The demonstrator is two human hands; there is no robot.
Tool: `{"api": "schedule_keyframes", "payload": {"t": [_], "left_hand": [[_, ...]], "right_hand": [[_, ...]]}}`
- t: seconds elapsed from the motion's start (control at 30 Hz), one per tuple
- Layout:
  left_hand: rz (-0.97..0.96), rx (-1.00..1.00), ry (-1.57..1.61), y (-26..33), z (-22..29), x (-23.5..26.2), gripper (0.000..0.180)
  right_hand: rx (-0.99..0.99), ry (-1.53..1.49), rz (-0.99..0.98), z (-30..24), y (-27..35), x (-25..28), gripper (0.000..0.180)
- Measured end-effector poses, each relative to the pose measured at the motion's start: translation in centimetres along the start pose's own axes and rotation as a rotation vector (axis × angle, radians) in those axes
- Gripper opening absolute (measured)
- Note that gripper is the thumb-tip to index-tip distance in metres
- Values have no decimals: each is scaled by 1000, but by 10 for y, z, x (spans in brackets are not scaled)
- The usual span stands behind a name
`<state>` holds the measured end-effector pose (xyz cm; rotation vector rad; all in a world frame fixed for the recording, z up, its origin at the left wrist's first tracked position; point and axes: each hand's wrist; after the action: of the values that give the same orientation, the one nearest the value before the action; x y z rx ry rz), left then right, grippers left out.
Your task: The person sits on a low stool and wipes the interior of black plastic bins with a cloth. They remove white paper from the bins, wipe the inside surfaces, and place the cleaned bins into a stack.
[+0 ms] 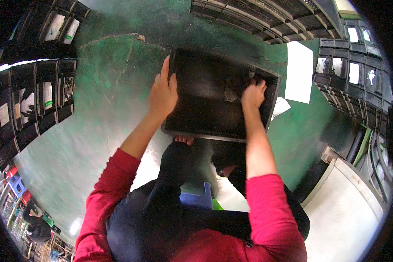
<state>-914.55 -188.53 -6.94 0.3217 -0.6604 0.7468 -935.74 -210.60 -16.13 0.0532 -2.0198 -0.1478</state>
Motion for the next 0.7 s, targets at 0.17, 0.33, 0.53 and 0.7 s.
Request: {"api": "schedule_keyframes", "payload": {"t": [0.17,0.33,0.53,0.7], "left_hand": [[35,-63,17,-5,0,-3,53],[53,-116,9,-8,-4,-2,51],[82,-137,34,-4,-6,-4,48],[104,-55,29,0,0,-8,48]], "right_hand": [[109,-394,-91,-105,93,-40,27],[1071,288,-227,-140,109,-37,36],[1021,822,-73,-16,-16,48,29],[1223,894,-667,35,27,73,22]]}}
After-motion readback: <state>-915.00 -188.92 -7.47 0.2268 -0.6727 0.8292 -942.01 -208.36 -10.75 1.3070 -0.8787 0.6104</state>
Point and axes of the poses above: each hand's wrist, its own y-axis away from the middle knuckle, its own x-axis out of the back of the hand, z = x × y
